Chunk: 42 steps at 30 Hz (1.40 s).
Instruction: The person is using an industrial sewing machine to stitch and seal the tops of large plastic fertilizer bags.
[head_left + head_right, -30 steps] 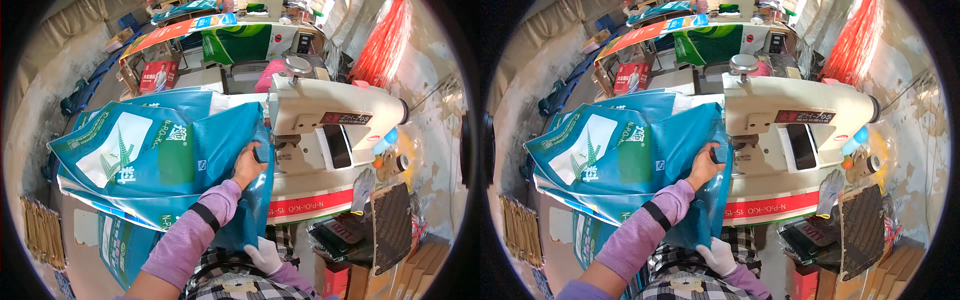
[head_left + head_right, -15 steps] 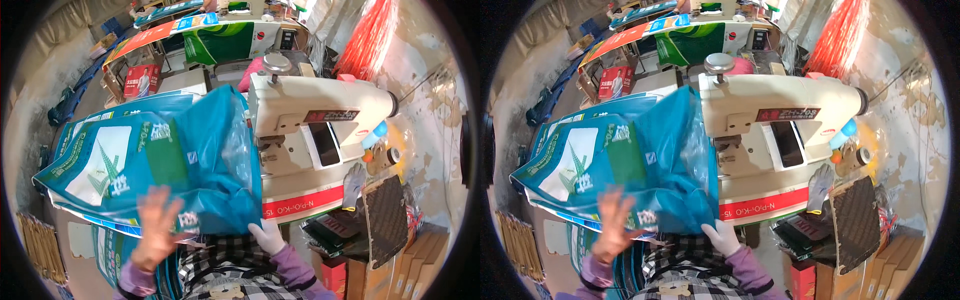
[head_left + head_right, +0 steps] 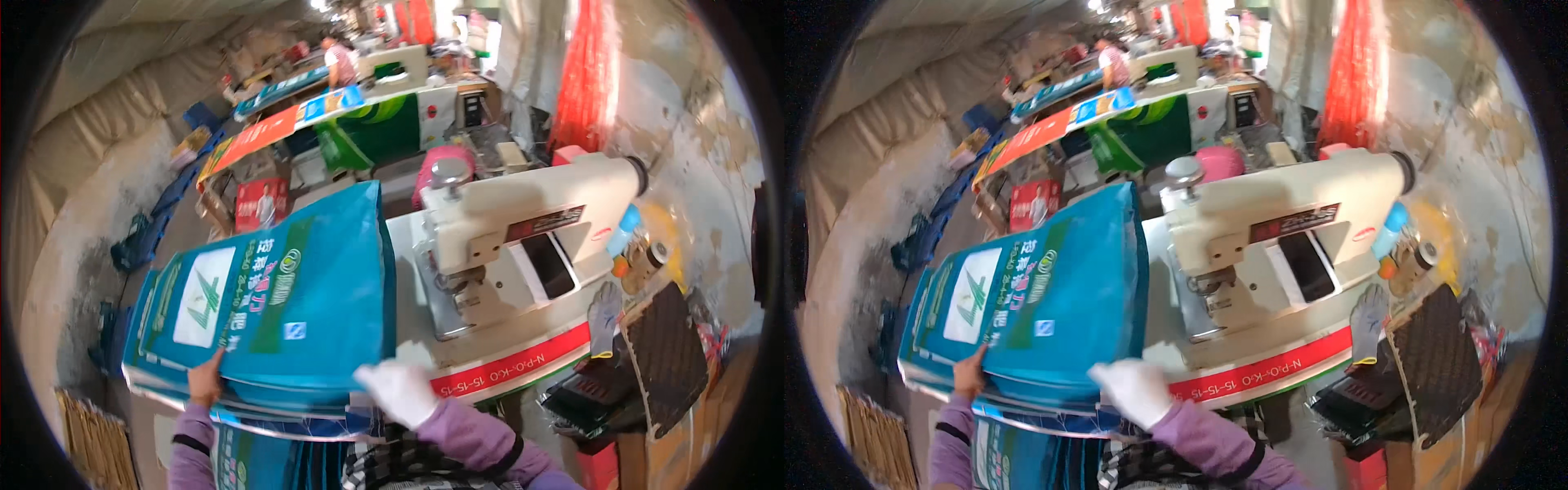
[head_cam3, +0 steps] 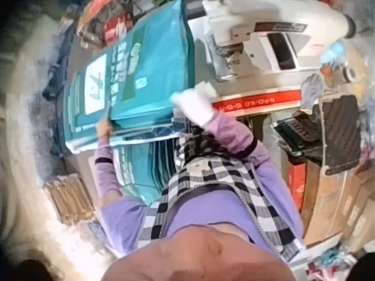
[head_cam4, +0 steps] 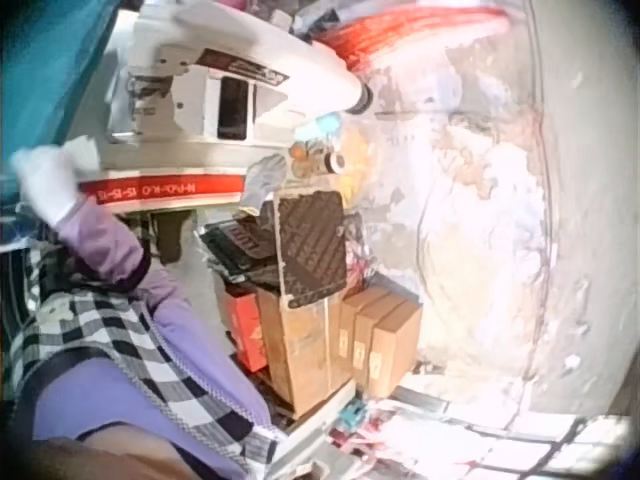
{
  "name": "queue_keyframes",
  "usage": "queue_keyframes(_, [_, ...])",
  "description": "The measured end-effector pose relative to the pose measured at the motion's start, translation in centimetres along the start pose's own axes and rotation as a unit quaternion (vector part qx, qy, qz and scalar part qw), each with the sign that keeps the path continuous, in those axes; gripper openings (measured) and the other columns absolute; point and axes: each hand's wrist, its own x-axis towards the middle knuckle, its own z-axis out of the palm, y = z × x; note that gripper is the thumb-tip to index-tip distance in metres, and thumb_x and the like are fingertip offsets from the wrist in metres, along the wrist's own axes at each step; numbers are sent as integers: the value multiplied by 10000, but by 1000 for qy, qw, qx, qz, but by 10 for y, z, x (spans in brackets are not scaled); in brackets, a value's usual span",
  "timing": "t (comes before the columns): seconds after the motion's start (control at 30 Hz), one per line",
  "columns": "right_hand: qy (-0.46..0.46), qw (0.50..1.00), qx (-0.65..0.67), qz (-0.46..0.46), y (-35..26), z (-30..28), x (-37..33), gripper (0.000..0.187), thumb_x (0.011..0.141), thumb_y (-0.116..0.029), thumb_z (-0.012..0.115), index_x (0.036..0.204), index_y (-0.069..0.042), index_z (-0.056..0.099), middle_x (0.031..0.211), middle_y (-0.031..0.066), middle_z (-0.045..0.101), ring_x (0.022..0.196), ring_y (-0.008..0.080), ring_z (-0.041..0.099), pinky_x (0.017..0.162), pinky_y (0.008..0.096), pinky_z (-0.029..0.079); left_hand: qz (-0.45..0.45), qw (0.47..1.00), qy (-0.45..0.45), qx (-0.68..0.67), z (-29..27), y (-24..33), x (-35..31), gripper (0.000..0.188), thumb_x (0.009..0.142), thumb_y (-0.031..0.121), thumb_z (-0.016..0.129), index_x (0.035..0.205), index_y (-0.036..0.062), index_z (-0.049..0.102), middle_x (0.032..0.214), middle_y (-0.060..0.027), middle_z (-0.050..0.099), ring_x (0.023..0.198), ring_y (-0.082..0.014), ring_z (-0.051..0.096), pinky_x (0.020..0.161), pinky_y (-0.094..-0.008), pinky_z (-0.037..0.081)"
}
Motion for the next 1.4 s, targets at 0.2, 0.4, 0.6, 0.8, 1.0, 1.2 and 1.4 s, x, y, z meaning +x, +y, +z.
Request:
queue_keyframes(0.2, [18,982,174,77,14,7,16,592,839,-325,701,1359,-101,529,1175,215,643,1073,375,636,970,431,474,-94,993,-66,35,-56,-122,-109,584,770,-49,627,1323,126,565,1231,-164,621,1146,-378,573,929,-480,478])
queue_keyframes(0.4, [10,920,342,193,39,101,71,484,841,-331,751,1186,-44,570,763,168,659,722,359,671,636,428,502,19,921,-40,-386,-120,54,63,423,1000,205,536,1411,102,522,1389,-146,567,1291,-314,519,1088,-387,384])
queue_keyframes(0.6, [43,977,111,176,29,83,-22,169,861,-135,706,776,-11,629,657,142,646,549,213,627,543,335,489,5,986,-71,-153,30,120,113,677,1009,543,396,1569,191,250,1632,-88,231,1509,-292,187,1197,-507,151])
queue_keyframes(0.8, [106,983,13,149,39,40,-2,111,820,-133,724,820,-33,677,684,124,634,632,286,655,640,372,526,-55,943,-224,-242,-3,136,149,819,926,680,440,1570,211,251,1651,-100,151,1505,-404,115,1167,-623,125])
queue_keyframes(1.0, [-15,992,30,118,60,71,1,256,813,-267,709,818,-27,621,732,216,611,710,425,623,628,507,473,-108,955,-172,-216,-5,237,134,855,867,729,486,1554,254,302,1647,-125,147,1474,-509,91,1058,-789,105])
queue_keyframes(1.2, [28,941,176,287,52,23,-34,166,894,-183,656,1004,-59,669,966,138,678,797,300,667,663,381,525,-88,987,64,-117,22,245,126,720,887,584,550,1494,225,406,1588,-147,294,1459,-458,198,1052,-787,135])
queue_keyframes(1.4, [-230,970,-75,7,62,83,-3,608,869,-399,676,1416,-194,507,1490,207,393,1318,421,431,1086,487,395,-54,972,79,-214,-37,228,44,619,853,371,685,1404,175,482,1466,-180,429,1368,-389,383,1060,-606,304])
